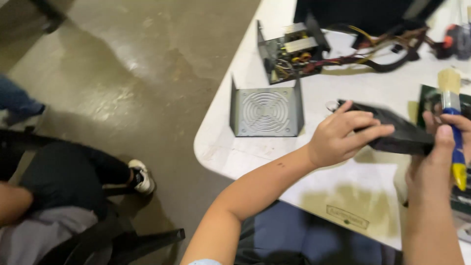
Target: Cleaning a computer fan using a brush after removing it from a power supply unit
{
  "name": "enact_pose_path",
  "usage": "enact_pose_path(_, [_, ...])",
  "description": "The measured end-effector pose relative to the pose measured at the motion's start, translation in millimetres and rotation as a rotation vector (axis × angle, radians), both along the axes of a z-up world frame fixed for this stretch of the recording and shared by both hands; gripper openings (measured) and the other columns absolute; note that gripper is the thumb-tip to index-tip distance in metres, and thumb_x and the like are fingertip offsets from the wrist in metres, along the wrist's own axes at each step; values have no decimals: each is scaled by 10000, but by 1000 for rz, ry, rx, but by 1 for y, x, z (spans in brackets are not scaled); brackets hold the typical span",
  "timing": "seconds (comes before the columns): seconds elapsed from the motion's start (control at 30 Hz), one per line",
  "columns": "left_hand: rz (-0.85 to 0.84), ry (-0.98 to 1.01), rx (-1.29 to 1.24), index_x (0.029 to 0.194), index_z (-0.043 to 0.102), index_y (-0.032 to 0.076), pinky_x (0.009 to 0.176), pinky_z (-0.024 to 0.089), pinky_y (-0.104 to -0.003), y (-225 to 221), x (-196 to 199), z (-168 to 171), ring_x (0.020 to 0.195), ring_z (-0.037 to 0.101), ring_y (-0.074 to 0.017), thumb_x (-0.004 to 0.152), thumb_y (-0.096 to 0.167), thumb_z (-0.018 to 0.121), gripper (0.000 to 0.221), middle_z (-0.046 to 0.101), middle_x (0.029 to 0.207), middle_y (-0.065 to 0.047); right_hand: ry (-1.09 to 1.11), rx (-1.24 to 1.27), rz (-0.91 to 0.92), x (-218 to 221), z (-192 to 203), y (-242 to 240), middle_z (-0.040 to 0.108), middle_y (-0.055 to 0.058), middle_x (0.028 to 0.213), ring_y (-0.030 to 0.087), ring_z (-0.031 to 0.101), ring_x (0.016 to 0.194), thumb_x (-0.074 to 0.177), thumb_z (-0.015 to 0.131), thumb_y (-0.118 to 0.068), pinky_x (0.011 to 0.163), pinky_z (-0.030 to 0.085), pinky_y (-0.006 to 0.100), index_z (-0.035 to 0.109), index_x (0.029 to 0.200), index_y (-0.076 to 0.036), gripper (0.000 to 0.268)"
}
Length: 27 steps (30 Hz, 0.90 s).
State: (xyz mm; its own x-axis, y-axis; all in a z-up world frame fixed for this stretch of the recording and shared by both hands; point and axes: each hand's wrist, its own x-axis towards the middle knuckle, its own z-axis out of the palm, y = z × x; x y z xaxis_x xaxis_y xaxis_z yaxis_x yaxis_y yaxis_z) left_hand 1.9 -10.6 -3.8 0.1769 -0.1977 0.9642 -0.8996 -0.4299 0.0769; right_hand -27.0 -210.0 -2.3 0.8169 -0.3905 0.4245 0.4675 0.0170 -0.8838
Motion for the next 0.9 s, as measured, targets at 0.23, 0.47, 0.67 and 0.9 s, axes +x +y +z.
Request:
enact_pose_path(0.23, [-90, 657, -110, 1476, 490, 213, 1129, 550, -376, 1, -4, -4, 1294, 634, -266, 1111, 264, 490, 369, 629, 1370, -53, -101, -114, 73, -5, -19, -8, 564, 208, 1325, 262, 692, 1115, 1137, 530, -433, 1120, 601, 347, 515, 1246, -50, 398])
enact_pose_path(0.47, [-177, 683, -144, 1468, 481, 135, 1189, 478, -380, 7, 12, -7, 1309, 610, -298, 1116, 276, 396, 389, 589, 1385, -114, -439, -611, -315, -21, 6, -39, 566, 300, 916, 390, 607, 913, 1245, 478, -161, 1052, 496, 502, 598, 1265, 235, 415])
enact_pose_path(0.67, [-237, 674, -183, 1440, 491, 61, 1139, 480, -403, 12, 16, -5, 1248, 593, -327, 1117, 269, 389, 397, 563, 1344, -164, 127, -736, -216, -1, 15, -110, 498, 104, 1000, 264, 465, 906, 1338, 230, -520, 941, 358, 439, 491, 1039, -33, 628])
enact_pose_path(0.9, [-268, 687, -215, 1457, 479, 74, 1159, 471, -401, 12, 19, -11, 1265, 574, -316, 1082, 167, 410, 393, 549, 1342, -161, 181, -881, 96, -9, 127, -25, 494, 85, 766, 171, 476, 679, 1209, 624, -81, 593, 350, 297, 508, 973, -7, 273])
